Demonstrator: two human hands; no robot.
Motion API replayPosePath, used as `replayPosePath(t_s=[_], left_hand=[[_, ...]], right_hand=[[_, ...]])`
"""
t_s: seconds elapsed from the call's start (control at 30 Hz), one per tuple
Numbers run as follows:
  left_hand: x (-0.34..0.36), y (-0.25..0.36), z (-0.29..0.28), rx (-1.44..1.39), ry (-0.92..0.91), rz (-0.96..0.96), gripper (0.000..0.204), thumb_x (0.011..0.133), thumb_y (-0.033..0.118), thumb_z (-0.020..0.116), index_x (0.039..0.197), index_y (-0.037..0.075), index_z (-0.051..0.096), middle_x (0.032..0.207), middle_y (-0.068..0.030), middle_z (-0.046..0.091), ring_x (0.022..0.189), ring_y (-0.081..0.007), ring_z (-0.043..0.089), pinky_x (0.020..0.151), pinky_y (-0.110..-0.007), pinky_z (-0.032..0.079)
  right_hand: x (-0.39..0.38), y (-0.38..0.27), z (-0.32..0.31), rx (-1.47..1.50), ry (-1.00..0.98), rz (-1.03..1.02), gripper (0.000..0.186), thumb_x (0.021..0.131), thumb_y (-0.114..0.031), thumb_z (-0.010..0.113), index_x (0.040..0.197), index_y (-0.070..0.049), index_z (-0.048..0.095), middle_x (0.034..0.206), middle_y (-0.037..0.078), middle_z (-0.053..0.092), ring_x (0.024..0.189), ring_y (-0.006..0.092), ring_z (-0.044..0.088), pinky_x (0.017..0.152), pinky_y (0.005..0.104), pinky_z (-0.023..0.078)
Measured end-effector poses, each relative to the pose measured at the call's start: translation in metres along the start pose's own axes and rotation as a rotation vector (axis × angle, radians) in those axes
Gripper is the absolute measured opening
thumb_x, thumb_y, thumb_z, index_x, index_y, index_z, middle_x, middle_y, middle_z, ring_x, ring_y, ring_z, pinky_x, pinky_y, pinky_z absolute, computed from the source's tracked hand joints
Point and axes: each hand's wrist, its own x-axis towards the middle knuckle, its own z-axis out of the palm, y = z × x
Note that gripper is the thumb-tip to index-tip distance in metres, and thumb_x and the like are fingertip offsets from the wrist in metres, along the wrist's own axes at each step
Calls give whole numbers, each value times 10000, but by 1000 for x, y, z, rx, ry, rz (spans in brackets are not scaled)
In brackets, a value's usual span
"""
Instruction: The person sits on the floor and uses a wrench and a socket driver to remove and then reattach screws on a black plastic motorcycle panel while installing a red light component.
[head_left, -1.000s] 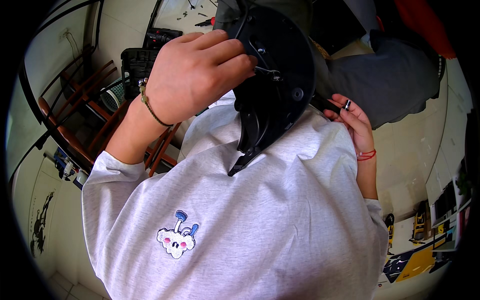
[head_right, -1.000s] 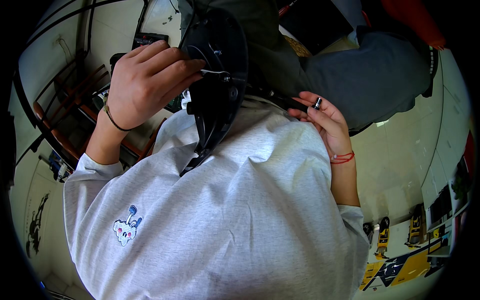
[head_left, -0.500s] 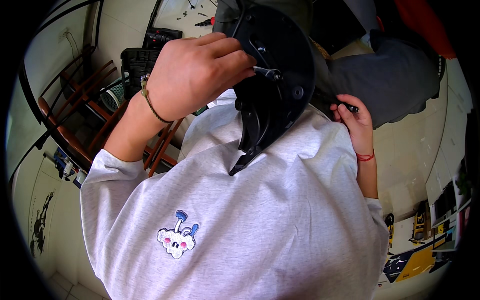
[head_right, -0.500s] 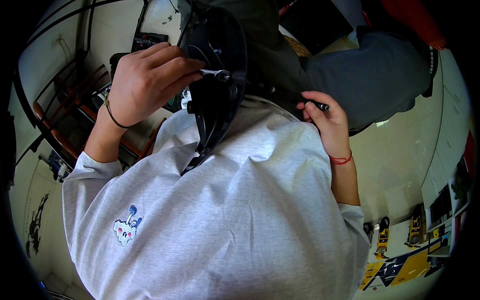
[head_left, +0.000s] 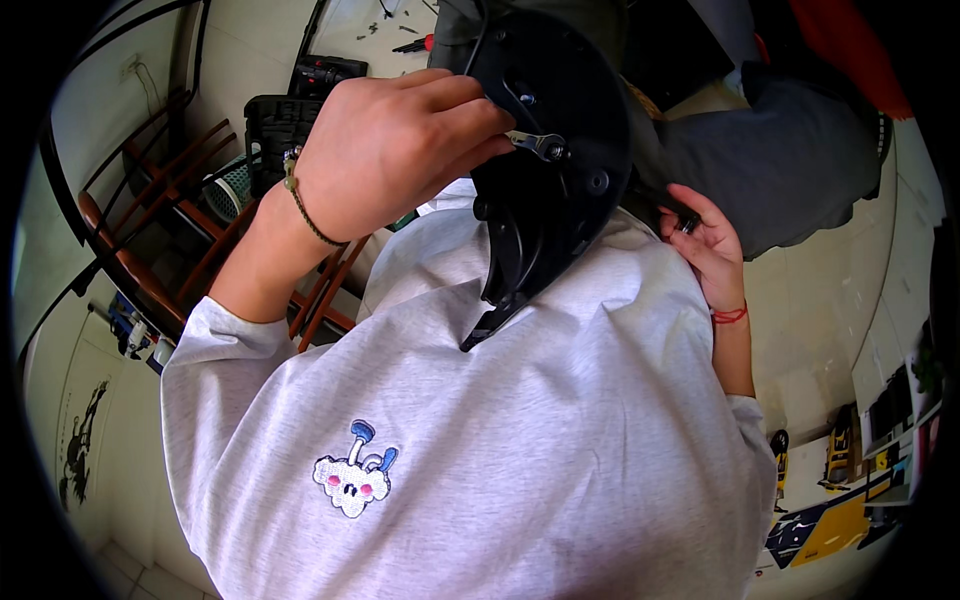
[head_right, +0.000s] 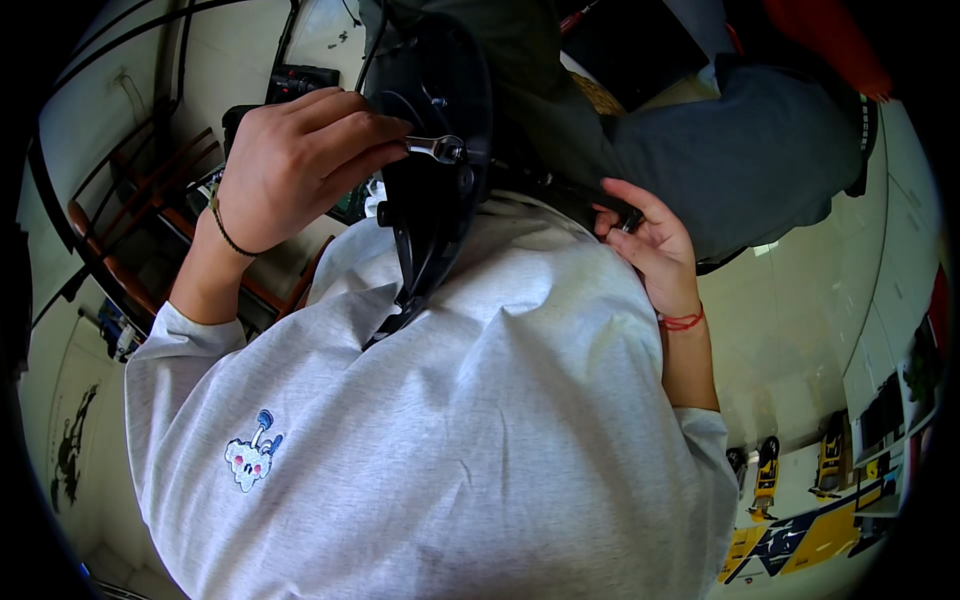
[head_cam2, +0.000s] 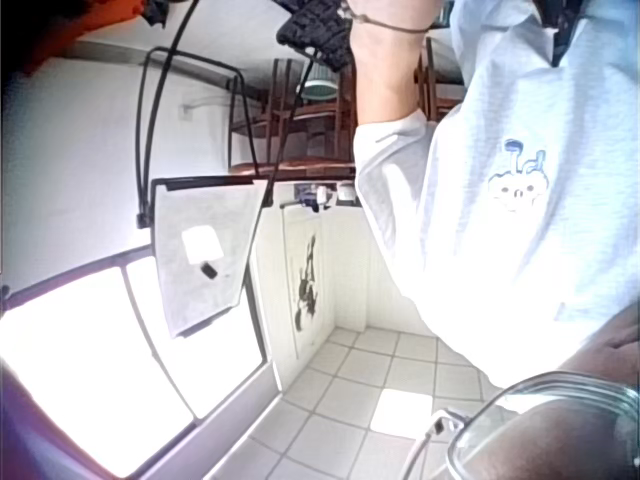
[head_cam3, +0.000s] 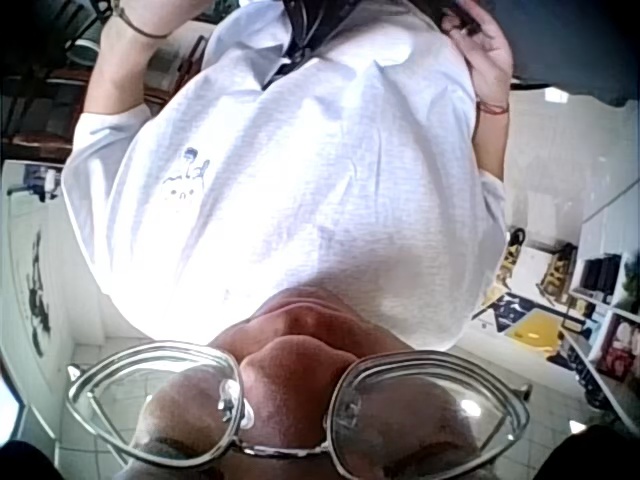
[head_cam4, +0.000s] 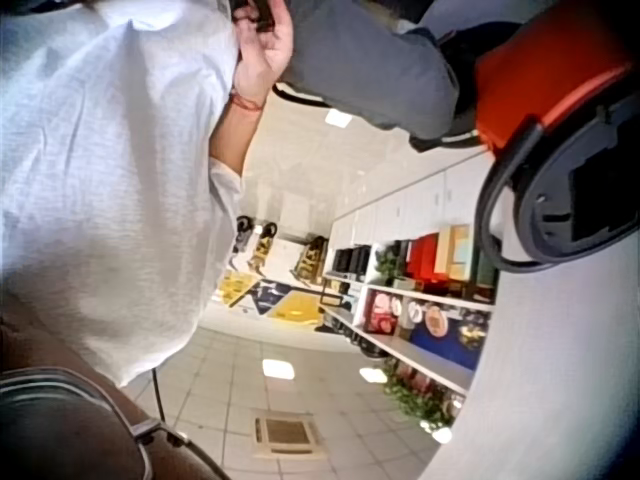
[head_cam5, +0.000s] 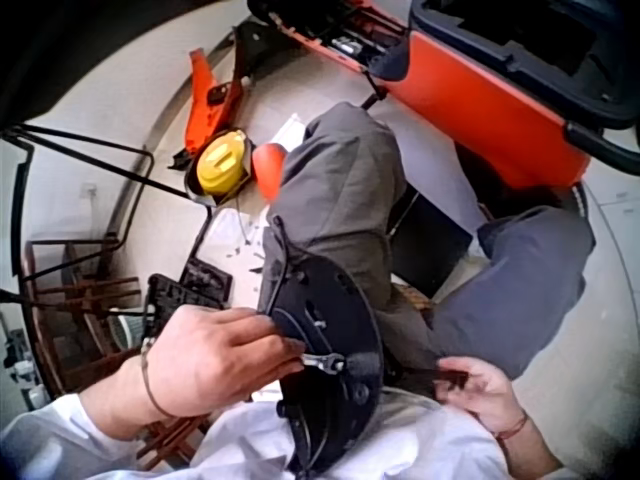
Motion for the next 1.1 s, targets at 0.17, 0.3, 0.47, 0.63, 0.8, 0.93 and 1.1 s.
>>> replayPosePath(t_s=[0.17, 0.3, 0.47, 0.63, 0.8, 0.93, 1.1], left_hand=[[0, 2, 1, -17, -16, -35, 126, 755, 173, 704, 859, 114, 663, 725, -4, 599, 635, -181, 604, 515, -298, 478], [0, 1, -1, -22, -25, -41, 127, 757, 175, 705, 858, 110, 662, 736, -8, 606, 636, -184, 608, 518, -297, 481], [0, 0, 0, -36, -25, -41, 129, 760, 176, 704, 862, 107, 663, 740, -10, 610, 636, -186, 609, 520, -297, 483], [0, 1, -2, -38, -28, -42, 129, 762, 173, 704, 866, 106, 666, 737, -12, 610, 635, -187, 609, 522, -297, 484], [0, 1, 1, -79, 17, -38, 140, 752, 158, 714, 873, 103, 669, 729, -18, 608, 632, -192, 608, 522, -299, 481], [-1, 3, 2, -94, 18, -53, 149, 748, 150, 718, 878, 98, 668, 727, -21, 606, 629, -195, 606, 522, -300, 480], [-1, 1, 0, -75, -7, -41, 144, 755, 158, 712, 876, 96, 665, 732, -17, 607, 635, -188, 606, 524, -297, 481]], right_hand=[[8, -7, 5, -60, 91, -28, 422, 889, 28, 485, 1304, 45, 412, 1151, 217, 579, 920, 175, 611, 813, 244, 482], [5, -19, 19, 206, 52, 91, 411, 926, -33, 443, 1320, 62, 371, 1203, 286, 531, 965, 235, 613, 853, 294, 490], [4, -21, 22, 179, -5, 68, 400, 933, -50, 426, 1315, 58, 378, 1218, 305, 515, 981, 256, 607, 888, 325, 475], [6, -11, 6, -217, -28, 48, 378, 872, 59, 475, 1247, 22, 491, 1177, 215, 575, 969, 208, 605, 875, 274, 450], [13, -7, 18, -634, 101, -240, 413, 853, 112, 444, 1244, -2, 513, 1022, 98, 622, 856, 102, 572, 776, 215, 443], [12, -10, 27, -547, 252, -102, 428, 876, 68, 425, 1290, -21, 486, 866, 33, 598, 729, 57, 503, 682, 191, 418], [9, -12, 22, -182, 178, 11, 391, 940, -111, 441, 1324, -41, 457, 833, 6, 580, 672, 36, 438, 595, 150, 331]])
